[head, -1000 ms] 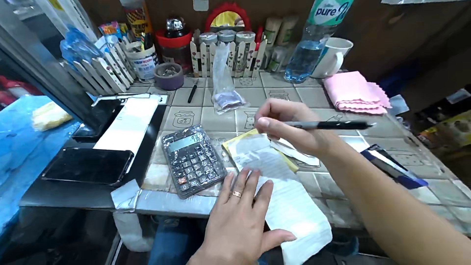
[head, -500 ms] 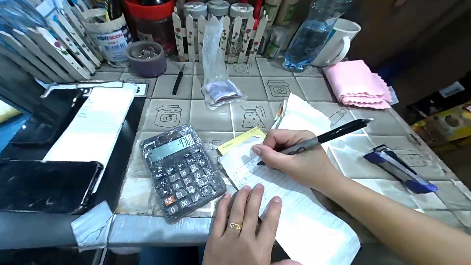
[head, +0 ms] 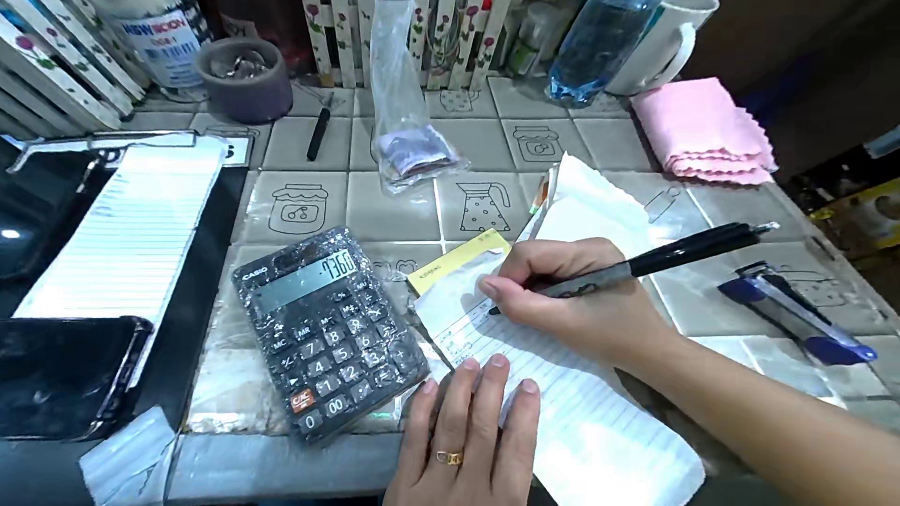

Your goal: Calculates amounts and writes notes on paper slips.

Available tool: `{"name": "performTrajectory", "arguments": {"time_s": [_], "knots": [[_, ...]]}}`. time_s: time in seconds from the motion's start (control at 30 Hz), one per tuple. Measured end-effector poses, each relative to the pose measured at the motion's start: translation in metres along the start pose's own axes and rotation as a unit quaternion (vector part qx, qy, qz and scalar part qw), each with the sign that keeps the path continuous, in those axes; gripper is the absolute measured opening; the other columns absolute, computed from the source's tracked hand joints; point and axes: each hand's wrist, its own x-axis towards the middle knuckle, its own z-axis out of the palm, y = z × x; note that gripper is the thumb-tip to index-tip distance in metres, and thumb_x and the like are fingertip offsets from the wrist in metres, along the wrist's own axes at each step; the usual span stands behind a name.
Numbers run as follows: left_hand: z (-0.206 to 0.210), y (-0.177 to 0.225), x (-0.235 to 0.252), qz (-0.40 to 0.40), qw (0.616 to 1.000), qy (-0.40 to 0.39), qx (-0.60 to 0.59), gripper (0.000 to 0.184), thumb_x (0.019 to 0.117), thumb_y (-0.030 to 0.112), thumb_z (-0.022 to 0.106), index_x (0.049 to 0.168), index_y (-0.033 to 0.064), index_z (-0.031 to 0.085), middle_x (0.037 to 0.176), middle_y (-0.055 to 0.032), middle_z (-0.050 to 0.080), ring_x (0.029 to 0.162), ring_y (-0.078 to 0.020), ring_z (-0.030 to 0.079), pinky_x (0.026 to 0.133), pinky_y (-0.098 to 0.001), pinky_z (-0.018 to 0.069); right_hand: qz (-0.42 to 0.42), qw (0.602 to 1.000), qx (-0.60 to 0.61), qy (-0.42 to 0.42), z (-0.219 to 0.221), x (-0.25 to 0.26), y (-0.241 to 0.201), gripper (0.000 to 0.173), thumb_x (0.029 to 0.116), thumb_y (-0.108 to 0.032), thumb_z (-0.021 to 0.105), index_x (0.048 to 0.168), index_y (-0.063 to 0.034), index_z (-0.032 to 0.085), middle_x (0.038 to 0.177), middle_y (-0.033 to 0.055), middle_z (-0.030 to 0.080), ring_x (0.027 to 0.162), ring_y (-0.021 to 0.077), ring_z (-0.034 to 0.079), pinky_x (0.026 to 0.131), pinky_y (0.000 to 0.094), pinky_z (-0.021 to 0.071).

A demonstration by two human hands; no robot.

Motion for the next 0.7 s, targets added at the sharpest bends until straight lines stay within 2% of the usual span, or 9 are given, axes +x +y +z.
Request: {"name": "performTrajectory", "arguments": {"time_s": [0.7], "knots": [[-0.003,-0.0001,0.0003,0.0,1.0,-0.011,-0.003,0.084,0.0886,0.079,0.049,0.145,0.0181,0.059,0.151,-0.0083,0.056,0.143,-0.0285,0.046,0.121,-0.0505,0.0233,0.015,1.0,0.006,0.008,-0.0019,0.0005,-0.0001,0.02,0.0951,-0.011,0.064,0.076,-0.0111,0.064,0.064,-0.009,0.056,0.055,-0.0052,0.051,0.047,0.0101,0.0383]]}}
